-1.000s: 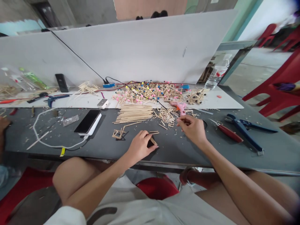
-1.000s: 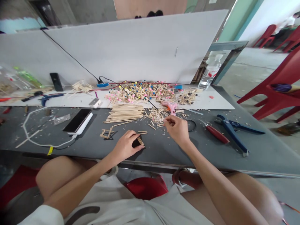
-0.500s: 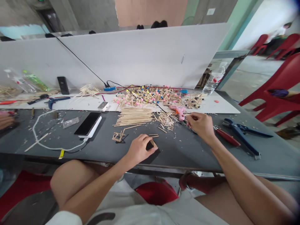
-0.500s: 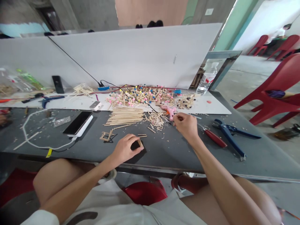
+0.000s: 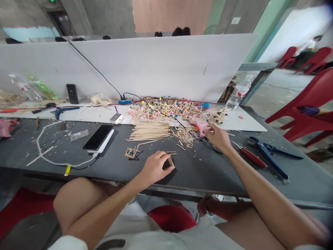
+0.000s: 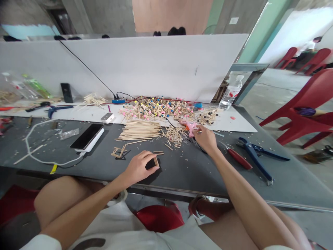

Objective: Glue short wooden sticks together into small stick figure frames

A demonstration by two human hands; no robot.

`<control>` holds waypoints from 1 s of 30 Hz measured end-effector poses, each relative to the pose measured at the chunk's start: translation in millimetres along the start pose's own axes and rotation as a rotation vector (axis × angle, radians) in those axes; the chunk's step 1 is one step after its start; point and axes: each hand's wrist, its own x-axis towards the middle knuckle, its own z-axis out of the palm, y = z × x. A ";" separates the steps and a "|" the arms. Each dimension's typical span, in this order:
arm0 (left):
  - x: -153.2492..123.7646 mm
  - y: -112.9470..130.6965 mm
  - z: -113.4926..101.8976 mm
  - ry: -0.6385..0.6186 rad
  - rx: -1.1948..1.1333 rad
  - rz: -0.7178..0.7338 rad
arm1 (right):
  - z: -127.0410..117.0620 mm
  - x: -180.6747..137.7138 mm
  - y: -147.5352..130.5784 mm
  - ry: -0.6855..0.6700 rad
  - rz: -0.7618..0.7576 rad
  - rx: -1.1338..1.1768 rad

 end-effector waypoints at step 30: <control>1.6 1.7 -5.4 -0.106 -0.026 0.009 | -26.4 -54.8 -49.9 -0.079 0.311 1.179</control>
